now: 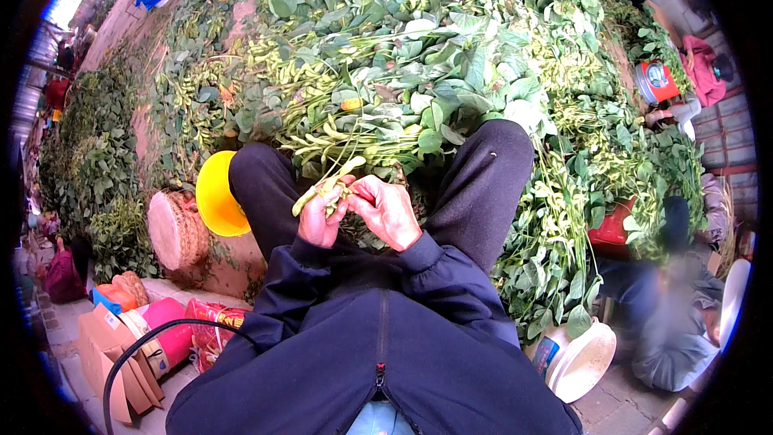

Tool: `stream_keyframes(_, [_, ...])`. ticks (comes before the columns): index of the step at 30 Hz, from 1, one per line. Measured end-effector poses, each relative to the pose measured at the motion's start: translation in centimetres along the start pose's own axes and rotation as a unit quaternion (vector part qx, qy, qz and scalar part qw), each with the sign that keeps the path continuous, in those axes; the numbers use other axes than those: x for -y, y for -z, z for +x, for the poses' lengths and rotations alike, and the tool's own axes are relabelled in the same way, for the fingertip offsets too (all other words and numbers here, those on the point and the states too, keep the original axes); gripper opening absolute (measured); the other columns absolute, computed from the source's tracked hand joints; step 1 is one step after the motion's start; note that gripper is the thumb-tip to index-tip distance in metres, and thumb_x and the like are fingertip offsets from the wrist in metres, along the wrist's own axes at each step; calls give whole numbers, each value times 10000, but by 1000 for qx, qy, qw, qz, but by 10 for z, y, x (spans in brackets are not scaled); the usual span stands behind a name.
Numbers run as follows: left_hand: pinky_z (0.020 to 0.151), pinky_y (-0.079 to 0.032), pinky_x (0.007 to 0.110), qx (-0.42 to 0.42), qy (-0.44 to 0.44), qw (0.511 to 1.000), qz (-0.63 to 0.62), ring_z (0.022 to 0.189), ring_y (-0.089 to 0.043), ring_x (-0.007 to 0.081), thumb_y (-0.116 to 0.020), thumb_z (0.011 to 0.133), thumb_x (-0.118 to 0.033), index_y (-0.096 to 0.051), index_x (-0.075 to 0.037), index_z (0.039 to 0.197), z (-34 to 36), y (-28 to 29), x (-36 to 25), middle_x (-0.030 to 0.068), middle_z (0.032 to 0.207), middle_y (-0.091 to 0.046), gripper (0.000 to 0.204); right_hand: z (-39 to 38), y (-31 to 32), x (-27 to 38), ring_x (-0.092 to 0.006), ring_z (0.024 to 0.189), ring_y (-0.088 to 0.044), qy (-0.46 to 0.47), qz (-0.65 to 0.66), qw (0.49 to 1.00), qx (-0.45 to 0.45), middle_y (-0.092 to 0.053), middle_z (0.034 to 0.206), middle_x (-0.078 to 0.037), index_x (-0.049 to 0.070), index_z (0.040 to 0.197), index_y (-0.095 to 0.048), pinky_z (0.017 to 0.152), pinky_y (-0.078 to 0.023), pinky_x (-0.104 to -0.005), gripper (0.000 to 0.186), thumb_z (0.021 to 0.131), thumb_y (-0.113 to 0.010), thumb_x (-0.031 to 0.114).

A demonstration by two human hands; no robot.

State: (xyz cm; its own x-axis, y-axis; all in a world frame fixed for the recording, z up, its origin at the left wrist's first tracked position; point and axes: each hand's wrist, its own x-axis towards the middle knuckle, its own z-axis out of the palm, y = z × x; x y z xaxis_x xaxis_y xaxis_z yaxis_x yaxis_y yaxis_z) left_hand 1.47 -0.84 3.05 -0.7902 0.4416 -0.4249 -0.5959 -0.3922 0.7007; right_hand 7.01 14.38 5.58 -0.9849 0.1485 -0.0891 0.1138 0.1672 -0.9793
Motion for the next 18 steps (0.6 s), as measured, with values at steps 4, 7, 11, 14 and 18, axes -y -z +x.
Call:
stream_keyframes(4, [586, -411, 171, -21, 1, 1000, 15, 669, -528, 77, -544, 913, -135, -663, 39, 1120, -1, -5, 2, 45, 905, -673, 296, 1, 1, -1, -51, 658, -527, 26, -27, 999, -9, -633, 717, -22, -39, 932, -647, 602, -469, -239, 83, 888, -681, 22])
stream_keyframes(7, [570, -388, 166, -1, -7, 999, 37, 671, -519, 60, -523, 935, -159, -666, 29, 1119, 0, 0, 5, 45, 909, -683, 300, 0, -2, -5, -49, 641, -506, 46, -49, 997, -24, -601, 692, -20, -42, 909, -638, 587, -460, -241, 88, 867, -695, 9])
stream_keyframes(11, [563, -372, 152, 23, -6, 999, 38, 673, -514, 46, -489, 974, -232, -663, 19, 1141, 1, 5, 8, 39, 931, -687, 347, -2, -4, -4, -34, 639, -468, 53, -48, 996, -50, -554, 673, 14, -34, 876, -626, 576, -441, -232, 105, 843, -720, -3])
stream_keyframes(14, [554, -358, 146, 0, -9, 999, 34, 669, -508, 39, -474, 991, -271, -649, 17, 1170, 2, 0, 10, 36, 933, -686, 382, 1, -7, -15, -21, 648, -444, 20, 5, 998, -57, -530, 676, 47, -22, 855, -624, 568, -422, -219, 110, 837, -731, -7])
stream_keyframes(18, [519, -344, 145, 59, -36, 997, 33, 653, -505, 32, -479, 996, -247, -618, 31, 1220, -2, -1, 4, 23, 899, -659, 383, 2, -3, -23, -22, 678, -475, -35, 150, 986, -61, -540, 737, 58, 4, 861, -606, 613, -433, -210, 111, 878, -716, 11])
